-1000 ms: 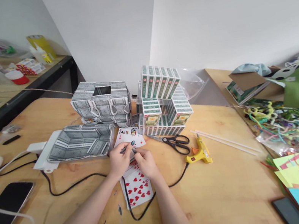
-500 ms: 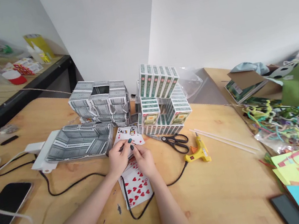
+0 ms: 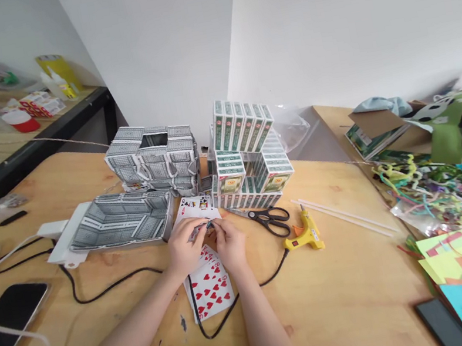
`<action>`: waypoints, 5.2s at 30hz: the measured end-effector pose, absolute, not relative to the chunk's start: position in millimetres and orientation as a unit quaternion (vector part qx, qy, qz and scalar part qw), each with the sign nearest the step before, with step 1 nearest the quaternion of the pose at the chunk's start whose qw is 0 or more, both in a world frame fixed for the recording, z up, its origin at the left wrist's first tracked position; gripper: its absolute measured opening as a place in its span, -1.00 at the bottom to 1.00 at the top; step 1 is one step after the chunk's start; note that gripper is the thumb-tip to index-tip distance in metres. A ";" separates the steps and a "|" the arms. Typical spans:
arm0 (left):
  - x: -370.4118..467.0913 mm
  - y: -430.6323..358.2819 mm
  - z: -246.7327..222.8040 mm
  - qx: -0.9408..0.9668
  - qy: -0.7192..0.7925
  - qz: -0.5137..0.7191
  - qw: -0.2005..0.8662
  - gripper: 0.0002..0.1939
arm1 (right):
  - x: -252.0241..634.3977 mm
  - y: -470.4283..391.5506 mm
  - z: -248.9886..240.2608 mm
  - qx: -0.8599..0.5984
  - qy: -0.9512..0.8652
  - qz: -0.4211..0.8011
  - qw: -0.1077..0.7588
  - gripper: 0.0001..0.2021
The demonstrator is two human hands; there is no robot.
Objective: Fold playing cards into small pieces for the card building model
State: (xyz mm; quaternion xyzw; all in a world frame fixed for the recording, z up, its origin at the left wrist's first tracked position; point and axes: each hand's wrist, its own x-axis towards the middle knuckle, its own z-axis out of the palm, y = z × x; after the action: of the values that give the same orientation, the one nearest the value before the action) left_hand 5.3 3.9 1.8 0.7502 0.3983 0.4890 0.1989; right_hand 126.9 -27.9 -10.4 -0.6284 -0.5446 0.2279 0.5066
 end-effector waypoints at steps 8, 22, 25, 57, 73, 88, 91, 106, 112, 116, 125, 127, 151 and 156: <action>2.8 4.4 -1.9 0.760 0.412 0.475 0.166 -0.89 | 129.5 -29.0 -14.8 -0.625 -0.593 0.159 0.482 -0.70; 5.5 2.4 -7.7 0.790 0.404 0.446 0.117 -0.82 | 132.7 -28.6 -9.1 -0.642 -0.539 0.164 0.521 -0.78; 6.7 1.8 -8.6 0.795 0.416 0.430 0.101 -0.79 | 133.7 -28.1 -10.1 -0.645 -0.532 0.165 0.523 -0.78; 4.3 5.7 -5.8 0.755 0.444 0.446 0.186 -0.87 | 129.7 -30.5 -2.9 -0.648 -0.539 0.185 0.505 -0.78; 4.0 5.0 -7.2 0.773 0.435 0.434 0.158 -0.79 | 131.0 -27.3 -8.3 -0.644 -0.532 0.190 0.515 -0.76; 5.6 4.9 -7.4 0.775 0.449 0.413 0.166 -0.70 | 131.8 -29.2 -8.7 -0.664 -0.542 0.157 0.490 -0.76; 5.5 5.4 -7.7 0.769 0.450 0.417 0.180 -0.70 | 132.6 -29.0 -11.2 -0.665 -0.544 0.157 0.487 -0.75; 8.1 6.7 -9.0 0.736 0.455 0.422 0.272 -0.68 | 131.1 -27.5 -9.7 -0.665 -0.502 0.222 0.507 -0.73; 8.9 5.9 -15.7 0.720 0.472 0.415 0.294 -0.65 | 130.5 -25.5 -10.9 -0.653 -0.486 0.247 0.526 -0.77; 9.7 5.0 -15.6 0.728 0.471 0.419 0.269 -0.64 | 131.1 -25.6 -10.6 -0.655 -0.478 0.229 0.539 -0.79; 10.8 2.4 -9.9 0.740 0.470 0.404 0.261 -0.59 | 130.2 -26.2 -9.8 -0.664 -0.472 0.212 0.540 -0.81; 10.5 2.1 -9.4 0.743 0.468 0.400 0.263 -0.57 | 130.7 -26.2 -9.6 -0.666 -0.474 0.207 0.538 -0.82; 8.3 -0.8 -12.8 0.741 0.451 0.411 0.280 -0.72 | 135.6 -27.8 -14.1 -0.654 -0.529 0.128 0.526 -0.78; 7.4 -0.8 -11.0 0.746 0.470 0.399 0.254 -0.70 | 133.7 -28.6 -12.3 -0.656 -0.523 0.124 0.530 -0.78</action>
State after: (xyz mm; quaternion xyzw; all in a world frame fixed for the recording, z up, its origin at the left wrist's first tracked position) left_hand 7.4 -0.8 -11.0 0.7458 0.4696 0.3985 0.2540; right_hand 133.7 -28.6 -12.3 -0.6556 -0.5231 0.1243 0.5302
